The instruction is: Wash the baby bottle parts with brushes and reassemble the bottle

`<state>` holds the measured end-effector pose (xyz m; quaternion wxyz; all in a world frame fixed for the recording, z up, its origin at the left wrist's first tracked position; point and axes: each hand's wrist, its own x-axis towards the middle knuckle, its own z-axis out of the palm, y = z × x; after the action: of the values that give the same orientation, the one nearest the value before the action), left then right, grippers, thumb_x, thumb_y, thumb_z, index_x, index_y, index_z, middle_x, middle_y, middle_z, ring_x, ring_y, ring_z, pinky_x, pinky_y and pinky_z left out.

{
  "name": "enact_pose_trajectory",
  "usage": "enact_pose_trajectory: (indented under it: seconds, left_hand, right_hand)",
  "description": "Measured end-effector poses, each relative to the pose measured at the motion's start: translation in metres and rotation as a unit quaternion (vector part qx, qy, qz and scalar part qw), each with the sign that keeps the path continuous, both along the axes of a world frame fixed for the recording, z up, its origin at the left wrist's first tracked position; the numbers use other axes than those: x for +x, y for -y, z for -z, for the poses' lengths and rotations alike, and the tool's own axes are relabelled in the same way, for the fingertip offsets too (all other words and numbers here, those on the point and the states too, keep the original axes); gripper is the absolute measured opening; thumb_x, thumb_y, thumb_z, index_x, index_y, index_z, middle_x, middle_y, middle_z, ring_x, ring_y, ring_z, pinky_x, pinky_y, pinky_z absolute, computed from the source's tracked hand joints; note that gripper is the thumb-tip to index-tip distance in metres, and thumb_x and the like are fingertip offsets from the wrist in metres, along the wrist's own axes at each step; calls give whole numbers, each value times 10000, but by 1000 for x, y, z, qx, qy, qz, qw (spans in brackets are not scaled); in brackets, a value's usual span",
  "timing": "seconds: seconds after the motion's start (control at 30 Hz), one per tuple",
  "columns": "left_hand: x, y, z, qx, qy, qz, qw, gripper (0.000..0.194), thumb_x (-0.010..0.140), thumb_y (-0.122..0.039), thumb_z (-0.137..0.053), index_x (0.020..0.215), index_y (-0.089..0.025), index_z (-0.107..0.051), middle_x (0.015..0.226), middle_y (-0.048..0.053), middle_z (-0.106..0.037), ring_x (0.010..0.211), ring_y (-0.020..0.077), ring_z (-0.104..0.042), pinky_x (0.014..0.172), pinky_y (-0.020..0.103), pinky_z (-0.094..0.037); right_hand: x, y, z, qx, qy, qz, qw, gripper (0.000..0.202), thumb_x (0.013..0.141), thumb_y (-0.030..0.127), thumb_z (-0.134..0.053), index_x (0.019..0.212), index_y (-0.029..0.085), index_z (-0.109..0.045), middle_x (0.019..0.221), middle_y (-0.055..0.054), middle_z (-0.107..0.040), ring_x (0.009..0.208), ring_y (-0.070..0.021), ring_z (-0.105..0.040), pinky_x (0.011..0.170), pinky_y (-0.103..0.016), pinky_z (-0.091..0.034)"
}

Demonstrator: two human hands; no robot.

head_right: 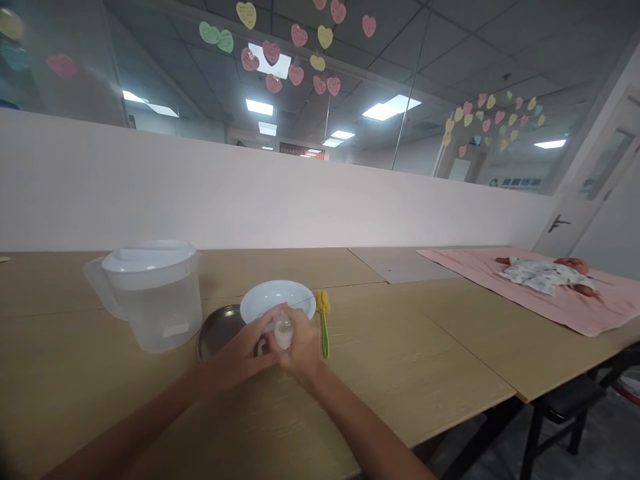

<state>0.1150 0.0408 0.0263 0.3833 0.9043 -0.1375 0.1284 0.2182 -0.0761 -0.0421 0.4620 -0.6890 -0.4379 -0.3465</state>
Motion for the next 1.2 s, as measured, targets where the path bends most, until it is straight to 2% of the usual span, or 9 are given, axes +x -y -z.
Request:
enact_pose_trajectory:
  seconds: [0.13, 0.2, 0.33, 0.47, 0.57, 0.67, 0.9, 1.07, 1.2]
  left_hand:
    - [1, -2, 7, 11, 4, -4, 1000, 666, 779, -277, -543, 1375, -220, -252, 1033, 49, -571, 895, 188, -535, 828, 340, -442]
    - [2, -2, 11, 18, 10, -13, 1000, 696, 786, -328, -554, 1390, -209, -228, 1162, 88, -541, 1018, 219, -517, 899, 371, -417]
    - [2, -2, 23, 26, 40, -36, 998, 847, 770, -445, -584, 1430, -227, -100, 1412, 131, -328, 1258, 280, -356, 1006, 430, -344]
    - [2, 0, 49, 17, 131, -84, 988, 870, 781, -429, -588, 1424, -276, -22, 1478, 118, -182, 1322, 286, -262, 1032, 447, -339]
    - [2, 4, 72, 3, 220, -131, 967, 752, 823, -352, -547, 1400, -274, -72, 1448, 125, -218, 1319, 282, -264, 1049, 458, -321]
    - [2, 9, 85, -15, 232, -145, 962, 714, 831, -326, -531, 1381, -268, -81, 1409, 132, -259, 1305, 276, -281, 1047, 455, -327]
    - [3, 11, 82, -86, 150, -185, 967, 632, 825, -365, -543, 1351, -251, -211, 1335, 115, -393, 1233, 244, -392, 989, 421, -388]
    - [4, 11, 82, -101, 104, -166, 975, 576, 814, -362, -557, 1317, -256, -298, 1327, 95, -423, 1216, 240, -423, 972, 414, -408]
    - [2, 13, 78, -80, 90, -152, 981, 595, 766, -402, -607, 1282, -229, -367, 1196, 102, -519, 1045, 243, -539, 780, 354, -511]
  right_hand:
    - [0, 0, 2, -9, 2, 20, 1000, 487, 754, 377, -576, 1177, 160, -468, 1052, -115, -615, 956, -254, -599, 779, -403, -499]
    - [1, 1, 2, -16, 0, 12, 1000, 490, 773, 384, -545, 1200, 158, -461, 1066, -114, -613, 970, -253, -592, 790, -408, -493]
    - [3, 5, 1, -40, 13, -2, 999, 478, 820, 412, -438, 1240, 185, -461, 1057, -97, -614, 908, -242, -591, 763, -417, -485]
    - [7, 10, 0, -24, 62, -42, 997, 495, 857, 428, -353, 1285, 190, -424, 1093, -102, -591, 946, -248, -558, 777, -431, -462]
    - [10, 11, -1, 36, 29, -43, 998, 525, 878, 436, -299, 1330, 177, -360, 1163, -121, -546, 1045, -263, -516, 827, -458, -435]
    - [11, 13, -2, 57, -6, -48, 997, 541, 885, 444, -281, 1347, 165, -328, 1129, -122, -556, 1048, -260, -517, 846, -463, -423]
    - [8, 12, -3, -37, -15, -63, 997, 536, 814, 466, -453, 1271, 186, -429, 1096, -100, -581, 994, -255, -552, 850, -453, -435]
    - [5, 10, -2, -12, -20, -82, 996, 514, 777, 396, -523, 1241, 186, -455, 1115, -102, -600, 1010, -251, -577, 835, -412, -478]
    - [4, 13, -2, -19, -16, -102, 995, 502, 774, 397, -503, 1218, 163, -479, 1076, -111, -618, 970, -263, -600, 809, -431, -493]
